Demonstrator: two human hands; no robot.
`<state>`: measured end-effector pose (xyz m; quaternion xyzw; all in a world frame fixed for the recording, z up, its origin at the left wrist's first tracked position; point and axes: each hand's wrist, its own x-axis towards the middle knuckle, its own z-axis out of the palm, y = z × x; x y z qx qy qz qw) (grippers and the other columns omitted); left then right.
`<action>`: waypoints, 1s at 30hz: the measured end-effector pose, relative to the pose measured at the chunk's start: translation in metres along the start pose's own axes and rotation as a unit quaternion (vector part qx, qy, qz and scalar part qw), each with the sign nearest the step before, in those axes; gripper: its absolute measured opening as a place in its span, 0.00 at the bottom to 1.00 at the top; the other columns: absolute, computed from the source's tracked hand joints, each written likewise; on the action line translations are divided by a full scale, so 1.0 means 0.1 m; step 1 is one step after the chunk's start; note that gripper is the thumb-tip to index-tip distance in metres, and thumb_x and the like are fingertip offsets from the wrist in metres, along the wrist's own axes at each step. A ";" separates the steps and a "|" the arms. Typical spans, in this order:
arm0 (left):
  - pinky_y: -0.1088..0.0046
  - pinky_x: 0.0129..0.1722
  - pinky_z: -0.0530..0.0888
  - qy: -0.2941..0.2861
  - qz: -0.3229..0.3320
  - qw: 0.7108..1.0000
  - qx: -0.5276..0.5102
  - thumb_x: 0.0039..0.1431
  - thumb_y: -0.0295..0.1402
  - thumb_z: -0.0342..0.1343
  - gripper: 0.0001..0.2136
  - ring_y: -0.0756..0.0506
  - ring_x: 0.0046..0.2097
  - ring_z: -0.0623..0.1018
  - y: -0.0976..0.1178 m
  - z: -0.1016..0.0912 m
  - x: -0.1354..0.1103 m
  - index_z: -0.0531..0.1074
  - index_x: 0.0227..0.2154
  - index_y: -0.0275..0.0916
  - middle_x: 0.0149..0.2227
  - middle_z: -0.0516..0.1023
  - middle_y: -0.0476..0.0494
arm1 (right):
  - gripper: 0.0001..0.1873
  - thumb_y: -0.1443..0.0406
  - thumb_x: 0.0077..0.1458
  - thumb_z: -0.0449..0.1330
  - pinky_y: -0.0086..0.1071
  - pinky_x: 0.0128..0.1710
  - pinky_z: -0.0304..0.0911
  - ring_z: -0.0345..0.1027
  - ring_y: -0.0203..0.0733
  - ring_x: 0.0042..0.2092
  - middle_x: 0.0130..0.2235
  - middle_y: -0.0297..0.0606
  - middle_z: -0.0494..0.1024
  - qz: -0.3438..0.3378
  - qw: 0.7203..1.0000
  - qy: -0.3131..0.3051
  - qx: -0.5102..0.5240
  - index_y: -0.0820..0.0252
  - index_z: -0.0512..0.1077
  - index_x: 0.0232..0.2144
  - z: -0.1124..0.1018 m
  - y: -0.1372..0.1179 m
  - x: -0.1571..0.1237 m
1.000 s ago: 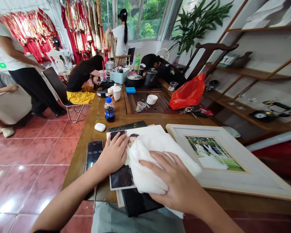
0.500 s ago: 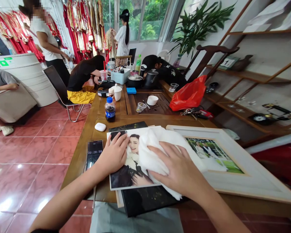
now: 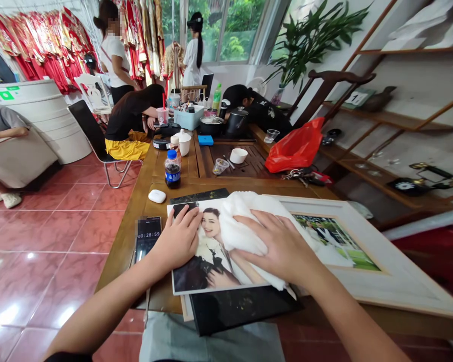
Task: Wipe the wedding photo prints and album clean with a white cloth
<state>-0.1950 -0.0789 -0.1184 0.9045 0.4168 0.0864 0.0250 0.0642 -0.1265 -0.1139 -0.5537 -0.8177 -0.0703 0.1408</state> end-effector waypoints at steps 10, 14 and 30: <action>0.42 0.67 0.56 0.000 -0.002 1.000 0.007 0.69 0.29 0.40 0.23 0.33 0.71 0.56 0.01 0.01 -0.01 0.60 0.66 0.34 0.69 0.60 0.36 | 0.33 0.52 0.55 0.62 0.55 0.56 0.56 0.64 0.61 0.57 0.56 0.55 0.72 -0.044 0.999 -0.014 0.022 0.57 0.70 0.60 -0.04 -0.30 0.07; 0.41 0.67 0.56 0.003 0.001 1.000 0.005 0.70 0.29 0.40 0.23 0.33 0.70 0.57 0.01 0.01 -0.01 0.61 0.65 0.35 0.69 0.61 0.37 | 0.34 0.53 0.51 0.65 0.54 0.57 0.55 0.64 0.60 0.58 0.58 0.53 0.71 -0.073 0.995 -0.040 0.048 0.54 0.70 0.60 -0.06 -0.37 0.07; 0.41 0.67 0.55 0.009 0.003 1.000 -0.001 0.68 0.28 0.42 0.25 0.32 0.70 0.56 0.00 0.04 -0.01 0.59 0.66 0.33 0.68 0.61 0.35 | 0.35 0.43 0.58 0.57 0.56 0.55 0.58 0.63 0.62 0.60 0.59 0.52 0.71 -0.006 0.999 -0.045 0.008 0.54 0.67 0.62 0.04 -0.05 0.32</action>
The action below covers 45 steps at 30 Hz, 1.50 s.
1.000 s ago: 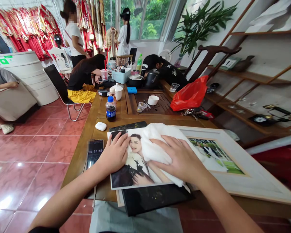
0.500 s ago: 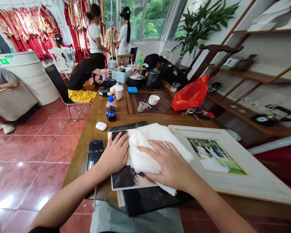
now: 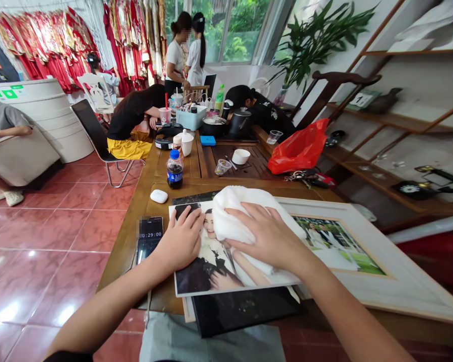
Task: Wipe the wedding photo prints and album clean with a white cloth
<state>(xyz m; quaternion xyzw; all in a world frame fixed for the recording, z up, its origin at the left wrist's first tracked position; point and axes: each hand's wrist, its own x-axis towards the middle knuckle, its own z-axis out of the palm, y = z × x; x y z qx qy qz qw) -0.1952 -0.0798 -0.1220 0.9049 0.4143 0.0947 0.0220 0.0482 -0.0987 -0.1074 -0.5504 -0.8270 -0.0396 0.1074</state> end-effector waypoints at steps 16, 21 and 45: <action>0.42 0.66 0.57 0.005 -0.001 1.000 -0.001 0.67 0.28 0.43 0.25 0.33 0.70 0.58 -0.01 -0.01 0.00 0.60 0.66 0.34 0.68 0.62 0.34 | 0.30 0.49 0.56 0.59 0.52 0.51 0.63 0.68 0.60 0.56 0.56 0.46 0.73 0.075 0.996 0.036 0.012 0.51 0.69 0.59 -0.03 0.35 0.08; 0.42 0.66 0.57 0.001 0.000 1.000 0.012 0.67 0.28 0.43 0.25 0.33 0.70 0.58 -0.01 -0.01 0.01 0.60 0.66 0.33 0.68 0.61 0.35 | 0.25 0.53 0.55 0.60 0.44 0.48 0.66 0.72 0.54 0.51 0.55 0.43 0.74 0.106 0.982 0.107 0.116 0.52 0.70 0.54 -0.11 0.54 -0.11; 0.55 0.56 0.70 0.101 0.020 0.993 0.066 0.67 0.27 0.45 0.17 0.37 0.54 0.75 0.07 -0.15 -0.07 0.69 0.56 0.35 0.54 0.75 0.35 | 0.23 0.48 0.52 0.58 0.61 0.48 0.64 0.73 0.68 0.50 0.53 0.46 0.77 0.157 0.983 0.086 -0.042 0.39 0.73 0.51 0.16 1.45 -1.36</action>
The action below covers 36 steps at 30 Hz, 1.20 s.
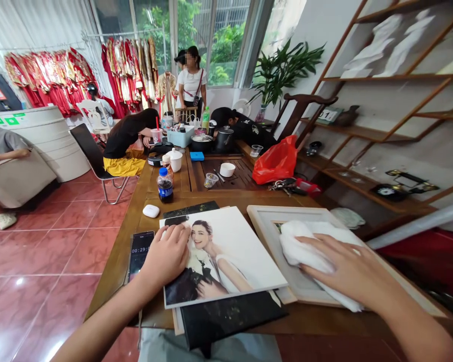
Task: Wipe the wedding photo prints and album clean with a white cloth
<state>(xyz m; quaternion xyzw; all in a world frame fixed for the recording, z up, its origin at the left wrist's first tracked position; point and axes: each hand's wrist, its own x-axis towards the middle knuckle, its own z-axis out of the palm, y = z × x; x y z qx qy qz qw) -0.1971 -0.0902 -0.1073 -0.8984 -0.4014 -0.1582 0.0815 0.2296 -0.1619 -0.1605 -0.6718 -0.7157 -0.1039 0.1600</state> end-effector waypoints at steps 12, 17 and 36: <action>0.60 0.42 0.77 0.014 -0.231 0.958 -0.167 0.69 0.40 0.44 0.17 0.40 0.41 0.80 -0.22 -0.25 -0.50 0.70 0.51 0.35 0.42 0.78 0.38 | 0.19 0.47 0.63 0.51 0.41 0.39 0.66 0.72 0.48 0.37 0.34 0.37 0.78 0.038 0.951 -0.113 0.285 0.51 0.72 0.36 -0.34 -0.91 0.36; 0.66 0.35 0.76 -0.047 -0.303 0.896 -0.321 0.64 0.44 0.50 0.20 0.42 0.34 0.81 -0.25 -0.21 -0.54 0.72 0.49 0.34 0.32 0.80 0.43 | 0.22 0.45 0.61 0.52 0.38 0.35 0.62 0.68 0.46 0.34 0.29 0.34 0.75 0.072 0.903 -0.163 0.390 0.53 0.71 0.30 -0.13 -1.00 0.53; 0.72 0.28 0.80 -0.045 -0.362 0.739 -0.566 0.51 0.49 0.68 0.23 0.47 0.30 0.79 -0.22 -0.17 -0.50 0.73 0.40 0.35 0.28 0.76 0.49 | 0.28 0.39 0.51 0.59 0.36 0.32 0.65 0.70 0.45 0.32 0.29 0.36 0.77 0.138 0.832 -0.150 0.515 0.58 0.72 0.29 0.00 -1.09 0.57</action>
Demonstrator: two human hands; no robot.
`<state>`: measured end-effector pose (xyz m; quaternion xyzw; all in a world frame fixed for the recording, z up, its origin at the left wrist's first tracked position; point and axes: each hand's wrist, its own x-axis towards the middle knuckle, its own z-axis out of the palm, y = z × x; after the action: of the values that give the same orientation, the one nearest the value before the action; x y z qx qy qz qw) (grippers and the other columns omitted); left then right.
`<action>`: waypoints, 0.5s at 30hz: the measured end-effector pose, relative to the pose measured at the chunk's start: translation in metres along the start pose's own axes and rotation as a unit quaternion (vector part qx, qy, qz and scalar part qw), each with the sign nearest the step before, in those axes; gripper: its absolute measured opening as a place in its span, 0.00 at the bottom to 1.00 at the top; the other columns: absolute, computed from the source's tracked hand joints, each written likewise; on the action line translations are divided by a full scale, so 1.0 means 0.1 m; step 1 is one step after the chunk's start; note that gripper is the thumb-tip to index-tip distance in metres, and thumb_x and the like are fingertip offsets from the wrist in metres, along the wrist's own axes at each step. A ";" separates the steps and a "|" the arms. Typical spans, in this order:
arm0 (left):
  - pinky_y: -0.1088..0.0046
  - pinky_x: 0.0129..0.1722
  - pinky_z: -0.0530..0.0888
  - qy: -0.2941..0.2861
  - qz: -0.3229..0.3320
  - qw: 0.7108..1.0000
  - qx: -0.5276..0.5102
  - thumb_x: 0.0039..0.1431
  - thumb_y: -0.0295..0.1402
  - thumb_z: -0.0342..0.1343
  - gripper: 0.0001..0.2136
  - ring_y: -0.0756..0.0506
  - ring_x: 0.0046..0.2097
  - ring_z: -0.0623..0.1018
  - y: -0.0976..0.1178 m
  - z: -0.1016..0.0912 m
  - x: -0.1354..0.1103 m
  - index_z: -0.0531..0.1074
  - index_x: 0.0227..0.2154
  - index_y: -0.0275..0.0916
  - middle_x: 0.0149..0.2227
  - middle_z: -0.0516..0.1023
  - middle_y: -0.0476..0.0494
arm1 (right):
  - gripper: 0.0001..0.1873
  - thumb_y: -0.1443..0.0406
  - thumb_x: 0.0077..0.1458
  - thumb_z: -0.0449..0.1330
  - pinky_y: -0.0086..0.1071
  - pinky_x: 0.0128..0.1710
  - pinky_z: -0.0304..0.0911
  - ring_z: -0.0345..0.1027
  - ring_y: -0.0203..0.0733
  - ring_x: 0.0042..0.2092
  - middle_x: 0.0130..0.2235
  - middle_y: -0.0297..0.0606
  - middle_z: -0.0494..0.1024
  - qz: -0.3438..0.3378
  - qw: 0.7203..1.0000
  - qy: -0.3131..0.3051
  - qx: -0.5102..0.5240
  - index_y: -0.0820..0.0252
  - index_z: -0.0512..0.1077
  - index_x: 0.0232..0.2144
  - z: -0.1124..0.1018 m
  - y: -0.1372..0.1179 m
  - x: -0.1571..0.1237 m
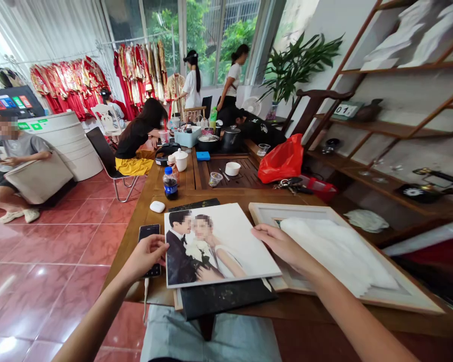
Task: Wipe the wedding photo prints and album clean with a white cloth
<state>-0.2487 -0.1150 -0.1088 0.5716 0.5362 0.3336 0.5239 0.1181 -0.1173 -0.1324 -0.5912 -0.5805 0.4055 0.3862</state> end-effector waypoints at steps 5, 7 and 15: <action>0.73 0.28 0.80 0.013 0.067 0.997 0.020 0.54 0.50 0.64 0.24 0.47 0.33 0.79 0.13 -0.01 -0.08 0.71 0.45 0.36 0.32 0.75 0.48 | 0.28 0.38 0.49 0.61 0.36 0.33 0.67 0.71 0.46 0.34 0.29 0.36 0.76 -0.037 0.998 0.051 0.024 0.56 0.72 0.31 -0.07 -0.10 -0.10; 0.73 0.28 0.80 0.024 0.104 0.994 0.028 0.56 0.48 0.62 0.23 0.47 0.34 0.79 0.20 -0.01 -0.11 0.70 0.47 0.36 0.33 0.75 0.47 | 0.28 0.38 0.49 0.61 0.37 0.35 0.68 0.72 0.47 0.36 0.31 0.37 0.77 -0.052 0.995 0.074 0.032 0.55 0.71 0.34 -0.12 -0.15 -0.15; 0.72 0.38 0.82 0.043 0.251 0.966 0.039 0.63 0.39 0.61 0.17 0.47 0.41 0.80 0.41 -0.02 -0.24 0.70 0.52 0.39 0.44 0.78 0.43 | 0.22 0.42 0.55 0.60 0.43 0.42 0.72 0.75 0.50 0.42 0.39 0.41 0.79 -0.137 0.973 0.184 0.024 0.51 0.71 0.40 -0.25 -0.28 -0.37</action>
<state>-0.2443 -0.1321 -0.0644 0.6934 0.4098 0.4574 0.3768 0.1308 -0.1536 -0.0957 -0.5615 -0.5651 0.2466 0.5519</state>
